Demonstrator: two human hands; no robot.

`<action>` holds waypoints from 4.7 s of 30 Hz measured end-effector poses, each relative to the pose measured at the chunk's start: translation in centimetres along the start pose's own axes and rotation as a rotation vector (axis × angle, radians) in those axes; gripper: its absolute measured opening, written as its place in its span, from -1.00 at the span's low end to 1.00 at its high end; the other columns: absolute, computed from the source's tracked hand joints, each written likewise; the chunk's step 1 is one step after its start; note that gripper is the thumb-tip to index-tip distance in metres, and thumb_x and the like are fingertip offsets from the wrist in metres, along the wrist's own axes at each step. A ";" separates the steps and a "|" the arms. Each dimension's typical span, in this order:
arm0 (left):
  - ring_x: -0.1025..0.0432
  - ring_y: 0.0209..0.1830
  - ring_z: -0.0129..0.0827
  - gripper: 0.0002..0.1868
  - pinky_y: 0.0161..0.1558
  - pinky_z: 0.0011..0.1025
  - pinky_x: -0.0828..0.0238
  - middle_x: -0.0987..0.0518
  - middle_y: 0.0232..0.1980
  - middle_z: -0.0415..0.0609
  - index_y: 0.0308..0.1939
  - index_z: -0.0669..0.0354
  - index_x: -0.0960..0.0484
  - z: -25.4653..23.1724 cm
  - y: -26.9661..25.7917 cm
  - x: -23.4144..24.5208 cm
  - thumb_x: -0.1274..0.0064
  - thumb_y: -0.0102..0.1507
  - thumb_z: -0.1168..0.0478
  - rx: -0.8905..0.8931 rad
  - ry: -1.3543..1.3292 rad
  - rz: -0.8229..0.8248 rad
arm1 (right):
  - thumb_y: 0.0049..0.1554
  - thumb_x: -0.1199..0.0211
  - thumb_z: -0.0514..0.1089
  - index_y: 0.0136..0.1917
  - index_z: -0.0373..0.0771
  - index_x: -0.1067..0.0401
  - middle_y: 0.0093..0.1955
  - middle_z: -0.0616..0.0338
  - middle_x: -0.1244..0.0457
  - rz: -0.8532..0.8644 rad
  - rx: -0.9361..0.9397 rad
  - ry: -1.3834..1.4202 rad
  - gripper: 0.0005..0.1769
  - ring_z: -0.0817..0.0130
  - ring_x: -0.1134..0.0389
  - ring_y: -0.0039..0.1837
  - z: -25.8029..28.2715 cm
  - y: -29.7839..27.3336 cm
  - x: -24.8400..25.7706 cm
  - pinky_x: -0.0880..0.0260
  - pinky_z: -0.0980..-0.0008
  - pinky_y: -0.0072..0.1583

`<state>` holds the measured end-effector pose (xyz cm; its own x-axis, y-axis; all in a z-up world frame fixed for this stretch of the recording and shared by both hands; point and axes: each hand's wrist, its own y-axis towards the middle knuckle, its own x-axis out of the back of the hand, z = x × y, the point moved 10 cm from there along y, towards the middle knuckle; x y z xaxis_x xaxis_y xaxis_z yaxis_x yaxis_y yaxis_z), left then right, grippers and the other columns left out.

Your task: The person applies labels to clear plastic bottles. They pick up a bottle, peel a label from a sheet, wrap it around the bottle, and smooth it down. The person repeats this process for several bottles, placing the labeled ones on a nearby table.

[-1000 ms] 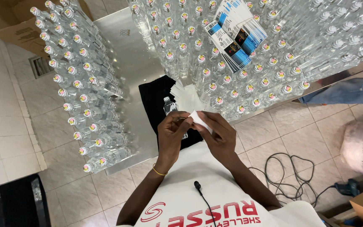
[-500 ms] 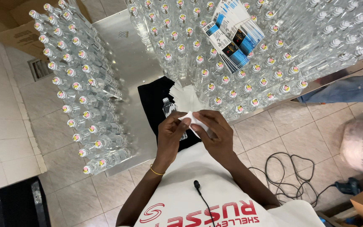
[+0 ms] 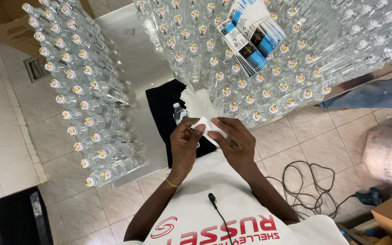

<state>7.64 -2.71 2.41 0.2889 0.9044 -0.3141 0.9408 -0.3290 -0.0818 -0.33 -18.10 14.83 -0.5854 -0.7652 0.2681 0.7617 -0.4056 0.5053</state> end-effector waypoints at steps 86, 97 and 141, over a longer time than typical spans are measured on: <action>-0.61 0.03 -0.34 -0.66 0.06 -0.26 -0.77 -0.61 0.01 -0.02 0.23 0.27 -0.54 -1.3 0.3 -2.1 -0.22 0.40 0.33 0.045 -0.083 0.106 | 0.24 -0.44 -0.30 0.20 -0.40 -0.63 0.11 -0.15 -0.51 0.168 -0.121 -0.110 -0.74 -0.10 -0.59 0.10 -0.3 -0.6 -0.8 -0.66 0.11 0.06; -0.66 -0.04 -0.26 -0.76 -0.05 -0.27 -0.74 -0.74 -0.09 0.11 0.16 0.30 -0.67 0.0 0.3 -1.5 -0.23 0.42 0.34 0.049 0.072 0.135 | 0.33 -0.32 -0.31 0.17 -0.36 -0.66 0.00 -0.09 -0.52 0.247 -0.060 -0.231 -0.82 0.02 -0.61 -0.03 -0.5 -0.7 -1.8 -0.66 0.22 -0.06; -0.58 -0.16 -0.38 -0.93 0.03 -0.32 -0.59 -0.59 -0.25 -0.06 -0.11 0.14 -0.66 2.2 1.6 12.1 -0.23 0.44 0.27 0.222 0.087 -0.247 | 0.34 -0.24 -0.32 0.32 -0.13 -0.64 0.25 0.02 -0.48 0.395 -0.297 -0.557 -0.66 0.06 -0.57 0.17 -12.1 -4.1 -5.5 -0.70 0.17 0.11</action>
<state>12.31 7.15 -3.60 0.0798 0.9808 -0.1779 0.9253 -0.1393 -0.3526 3.16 -18.28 1.38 -0.2463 -0.5471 0.8000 0.9414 -0.3313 0.0633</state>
